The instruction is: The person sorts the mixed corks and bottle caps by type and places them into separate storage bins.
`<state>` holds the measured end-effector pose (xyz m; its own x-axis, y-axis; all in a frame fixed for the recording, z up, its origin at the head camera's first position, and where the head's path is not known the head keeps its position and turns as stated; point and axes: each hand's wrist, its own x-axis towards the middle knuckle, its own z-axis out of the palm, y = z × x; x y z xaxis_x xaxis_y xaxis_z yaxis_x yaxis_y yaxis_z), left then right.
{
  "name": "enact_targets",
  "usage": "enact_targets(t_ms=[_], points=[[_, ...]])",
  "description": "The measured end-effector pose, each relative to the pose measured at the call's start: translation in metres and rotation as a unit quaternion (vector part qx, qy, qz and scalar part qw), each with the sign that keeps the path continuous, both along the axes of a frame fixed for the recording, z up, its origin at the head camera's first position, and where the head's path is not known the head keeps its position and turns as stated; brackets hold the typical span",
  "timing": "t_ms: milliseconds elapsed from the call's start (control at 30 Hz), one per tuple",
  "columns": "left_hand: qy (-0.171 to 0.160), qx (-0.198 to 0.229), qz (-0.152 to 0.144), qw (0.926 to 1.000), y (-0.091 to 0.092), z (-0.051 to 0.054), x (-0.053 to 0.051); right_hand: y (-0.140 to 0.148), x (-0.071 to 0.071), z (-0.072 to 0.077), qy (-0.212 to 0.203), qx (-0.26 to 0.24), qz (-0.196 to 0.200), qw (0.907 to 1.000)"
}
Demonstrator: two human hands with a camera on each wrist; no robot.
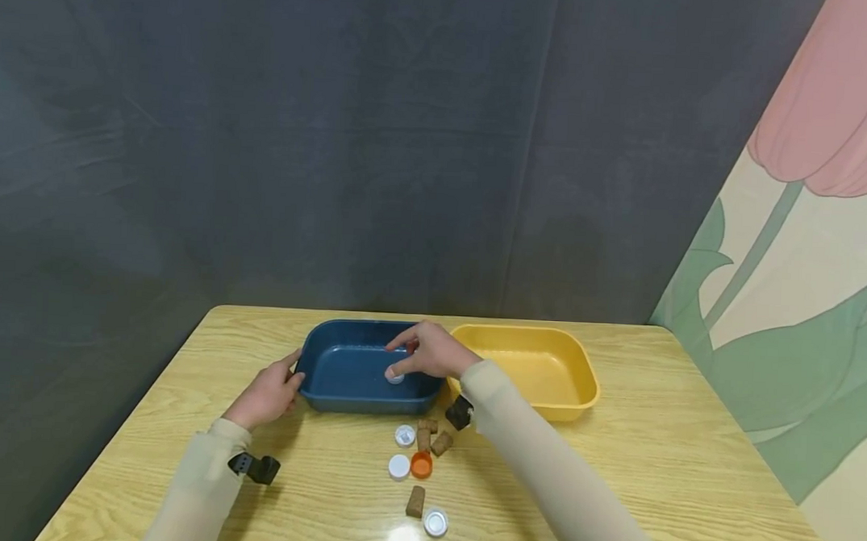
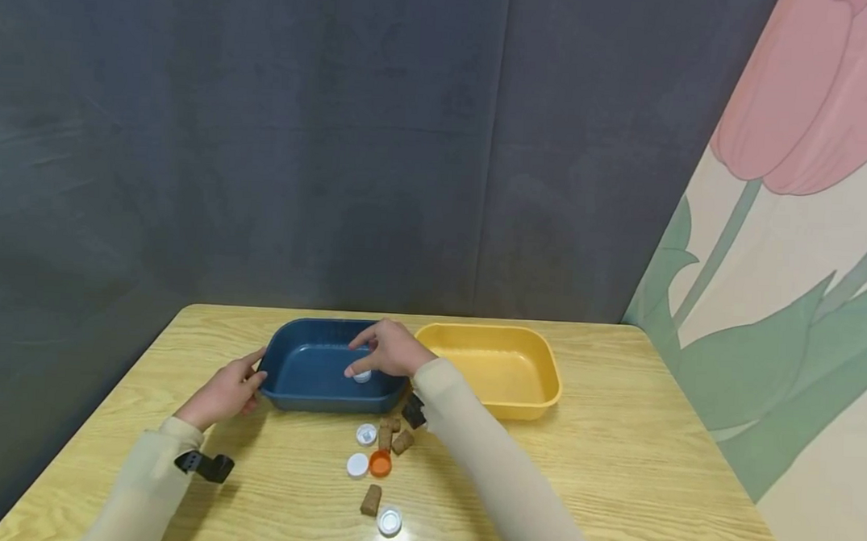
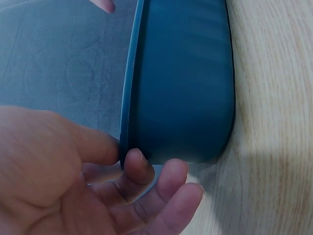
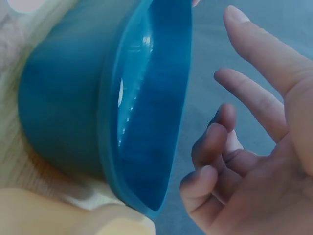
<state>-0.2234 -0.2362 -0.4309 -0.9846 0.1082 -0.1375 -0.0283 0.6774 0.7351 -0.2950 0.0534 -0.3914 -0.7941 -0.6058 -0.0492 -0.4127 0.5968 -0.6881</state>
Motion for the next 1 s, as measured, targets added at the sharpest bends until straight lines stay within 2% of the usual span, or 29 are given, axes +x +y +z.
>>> enact_targets(t_ms=[200, 433, 633, 1000], points=[[0.001, 0.000, -0.001, 1.0000, 0.000, 0.000, 0.000, 0.010, 0.020, 0.004, 0.014, -0.026, 0.034, 0.9990], [0.003, -0.002, -0.003, 1.0000, -0.002, -0.002, -0.002, 0.024, 0.049, -0.001, 0.003, -0.048, 0.081, 0.9956], [0.001, -0.001, 0.002, 1.0000, -0.001, -0.002, -0.001, 0.037, 0.071, -0.017, -0.015, -0.059, 0.108, 0.9922], [0.008, -0.006, 0.001, 0.9999, -0.001, -0.002, -0.001, 0.056, 0.100, -0.048, -0.021, -0.080, 0.135, 0.9874]])
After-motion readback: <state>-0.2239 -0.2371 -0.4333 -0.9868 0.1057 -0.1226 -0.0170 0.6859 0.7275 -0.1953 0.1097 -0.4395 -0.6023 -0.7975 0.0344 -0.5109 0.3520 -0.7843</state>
